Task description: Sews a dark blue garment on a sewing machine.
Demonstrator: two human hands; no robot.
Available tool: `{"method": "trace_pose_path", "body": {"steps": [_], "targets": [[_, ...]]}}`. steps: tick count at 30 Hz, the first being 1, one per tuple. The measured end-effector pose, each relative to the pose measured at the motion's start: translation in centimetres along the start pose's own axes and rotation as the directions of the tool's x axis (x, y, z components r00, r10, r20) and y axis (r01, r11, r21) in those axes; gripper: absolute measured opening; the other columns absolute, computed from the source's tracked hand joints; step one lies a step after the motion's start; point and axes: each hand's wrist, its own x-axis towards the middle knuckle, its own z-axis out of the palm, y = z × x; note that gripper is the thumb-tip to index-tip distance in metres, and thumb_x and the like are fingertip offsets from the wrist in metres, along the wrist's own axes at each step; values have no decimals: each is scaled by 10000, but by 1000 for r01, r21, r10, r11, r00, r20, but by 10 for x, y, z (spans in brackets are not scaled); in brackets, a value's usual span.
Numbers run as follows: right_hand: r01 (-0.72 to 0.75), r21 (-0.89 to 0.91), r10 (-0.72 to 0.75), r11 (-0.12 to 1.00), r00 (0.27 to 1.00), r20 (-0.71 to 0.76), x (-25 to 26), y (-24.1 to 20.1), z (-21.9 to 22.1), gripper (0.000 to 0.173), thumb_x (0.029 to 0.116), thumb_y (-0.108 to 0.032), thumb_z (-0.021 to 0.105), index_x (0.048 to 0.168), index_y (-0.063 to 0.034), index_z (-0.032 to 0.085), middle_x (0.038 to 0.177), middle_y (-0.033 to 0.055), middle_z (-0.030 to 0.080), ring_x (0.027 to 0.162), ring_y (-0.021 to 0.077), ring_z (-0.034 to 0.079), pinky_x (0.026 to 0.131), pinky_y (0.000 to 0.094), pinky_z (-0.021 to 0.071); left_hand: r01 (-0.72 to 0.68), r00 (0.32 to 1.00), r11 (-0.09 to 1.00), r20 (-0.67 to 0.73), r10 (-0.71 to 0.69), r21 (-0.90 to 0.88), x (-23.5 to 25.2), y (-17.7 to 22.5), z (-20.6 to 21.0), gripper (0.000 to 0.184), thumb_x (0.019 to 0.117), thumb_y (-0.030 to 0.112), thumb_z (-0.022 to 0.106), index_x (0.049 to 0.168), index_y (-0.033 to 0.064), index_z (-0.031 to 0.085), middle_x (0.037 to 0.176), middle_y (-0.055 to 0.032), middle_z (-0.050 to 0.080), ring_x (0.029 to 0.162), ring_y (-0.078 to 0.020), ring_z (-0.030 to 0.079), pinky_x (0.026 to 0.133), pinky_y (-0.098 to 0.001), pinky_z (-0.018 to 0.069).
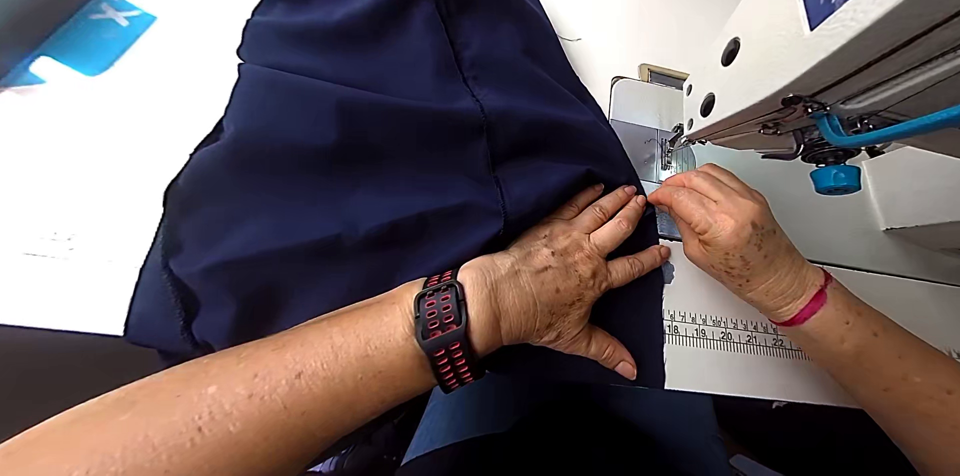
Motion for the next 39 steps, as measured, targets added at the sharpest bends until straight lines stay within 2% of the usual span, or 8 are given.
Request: {"method": "trace_pose_path", "body": {"steps": [3, 8, 21, 24, 39], "targets": [[-34, 17, 34, 999, 999, -12, -4, 5, -1, 203, 925, 0, 564, 903, -2, 766, 883, 151, 729, 843, 280, 697, 759, 336, 563, 5, 1000, 1000, 10, -5, 1, 0, 0, 0, 974, 814, 899, 340, 1508, 246, 538, 1589, -264, 392, 1505, -417, 337, 1214, -571, 276], [-50, 47, 52, 998, 998, -46, -1, -1, 6, 196, 920, 4, 574, 889, -12, 767, 881, 143, 731, 824, 253, 689, 736, 311, 550, 6, 1000, 1000, 13, -6, -6, 0, 1, 0, 971, 818, 893, 341, 1509, 240, 538, 1595, -258, 387, 1507, -415, 334, 1216, -563, 276], [-69, -4, 69, 998, 997, -22, -6, 6, -3, 204, 915, 0, 564, 884, -5, 765, 887, 145, 740, 832, 275, 700, 749, 340, 561, 7, 1000, 1000, 27, -7, 10, 0, 0, -1, 963, 819, 894, 345, 1516, 255, 527, 1592, -264, 386, 1510, -417, 328, 1215, -574, 273], [-59, 7, 59, 998, 997, -42, 1, 0, 4, 190, 902, 10, 575, 862, -8, 760, 865, 146, 734, 811, 275, 700, 714, 334, 559, 1, 1000, 1000, 22, -1, 12, 0, -1, 0, 970, 819, 900, 329, 1517, 255, 526, 1596, -263, 380, 1511, -413, 326, 1214, -569, 279], [-56, -14, 55, 998, 998, -10, -8, 7, -4, 210, 907, 8, 555, 878, -4, 762, 887, 148, 740, 835, 278, 704, 750, 346, 565, 3, 1000, 1000, 31, -3, -7, -1, 0, -1, 967, 818, 891, 356, 1517, 245, 526, 1595, -268, 379, 1509, -420, 326, 1218, -572, 267]]}}
